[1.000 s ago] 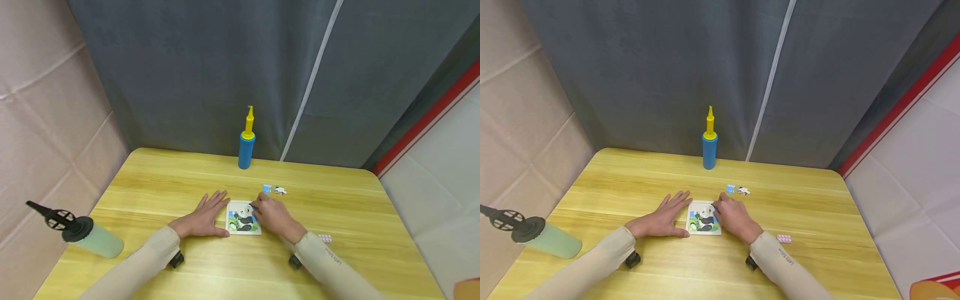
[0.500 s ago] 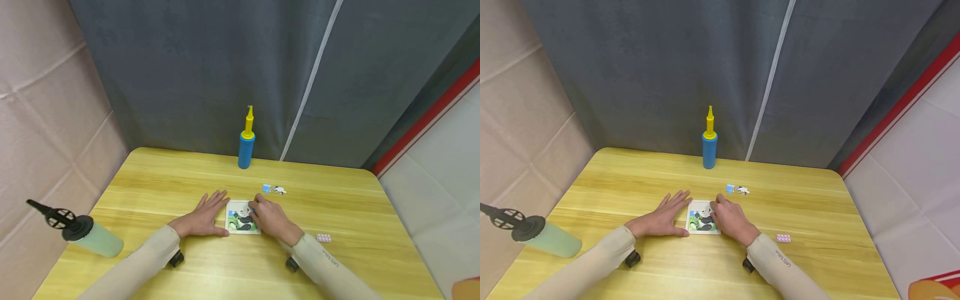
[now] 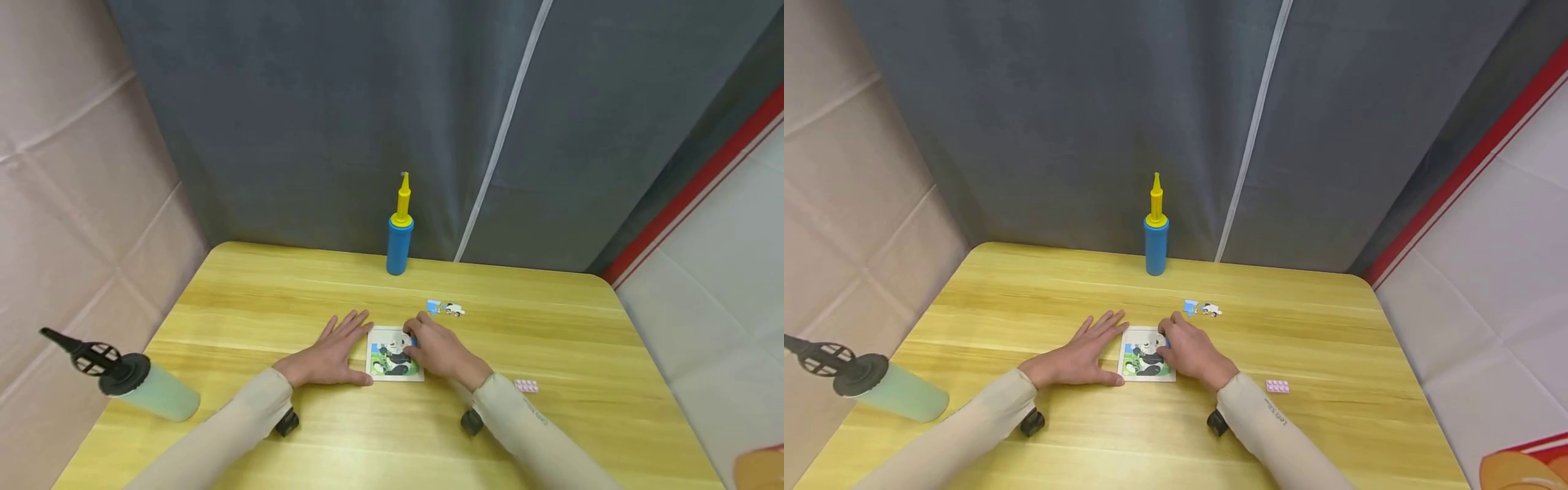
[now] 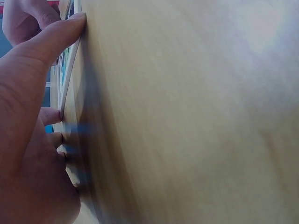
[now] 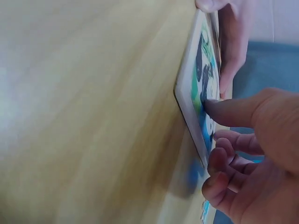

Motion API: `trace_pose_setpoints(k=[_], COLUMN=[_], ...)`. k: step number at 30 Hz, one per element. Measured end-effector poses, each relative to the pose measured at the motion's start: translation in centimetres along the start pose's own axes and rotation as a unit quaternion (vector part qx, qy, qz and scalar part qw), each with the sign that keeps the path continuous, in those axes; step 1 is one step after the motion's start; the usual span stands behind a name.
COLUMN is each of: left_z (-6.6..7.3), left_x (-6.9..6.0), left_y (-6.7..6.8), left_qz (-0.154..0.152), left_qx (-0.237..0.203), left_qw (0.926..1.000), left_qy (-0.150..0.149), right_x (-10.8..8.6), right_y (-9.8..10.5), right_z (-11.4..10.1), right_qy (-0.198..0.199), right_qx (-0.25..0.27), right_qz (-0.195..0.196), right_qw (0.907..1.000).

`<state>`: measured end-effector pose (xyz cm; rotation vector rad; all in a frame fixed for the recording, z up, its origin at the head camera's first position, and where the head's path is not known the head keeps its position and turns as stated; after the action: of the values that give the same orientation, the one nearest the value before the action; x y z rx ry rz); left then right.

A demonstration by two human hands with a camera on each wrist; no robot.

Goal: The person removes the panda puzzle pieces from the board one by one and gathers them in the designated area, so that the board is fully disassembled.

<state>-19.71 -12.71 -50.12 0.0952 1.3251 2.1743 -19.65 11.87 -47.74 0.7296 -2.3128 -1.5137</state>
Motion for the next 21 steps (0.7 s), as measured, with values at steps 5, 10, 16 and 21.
trace_pose_setpoints(k=[5, 10, 16, 21], left_z=[0.0, -0.2, -0.1, 0.0], left_x=[0.0, 0.0, 0.0, 0.0], left_y=[-0.2, -0.2, -0.1, 0.0], left_qz=[-0.002, -0.002, -0.003, -0.004], left_qx=[0.000, 0.000, 0.005, 0.002], left_qw=[1.0000, 1.0000, 1.0000, 1.0000], left_qy=[0.005, 0.006, 0.004, 0.003], right_x=[0.0, -0.1, 0.3, 0.9], right_y=[-0.1, -0.3, 0.2, 0.6], right_z=[0.4, 0.6, 0.4, 0.3], right_qy=[-0.002, 0.001, 0.018, 0.024], right_qx=[0.040, 0.034, 0.037, 0.039], right_qz=[0.006, 0.007, -0.018, -0.031], right_qw=[0.9992, 0.9994, 0.9990, 0.9985])
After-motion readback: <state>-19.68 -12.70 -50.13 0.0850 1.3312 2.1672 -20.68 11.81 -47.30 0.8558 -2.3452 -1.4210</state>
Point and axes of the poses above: each hand's wrist, its own x-axis towards the middle knuckle, its own y-axis out of the back of the hand, z = x × y, the point moved 2 cm from there along x, towards the middle knuckle, and after that the axes turned 10 degrees about y, right-handed, at the moved point
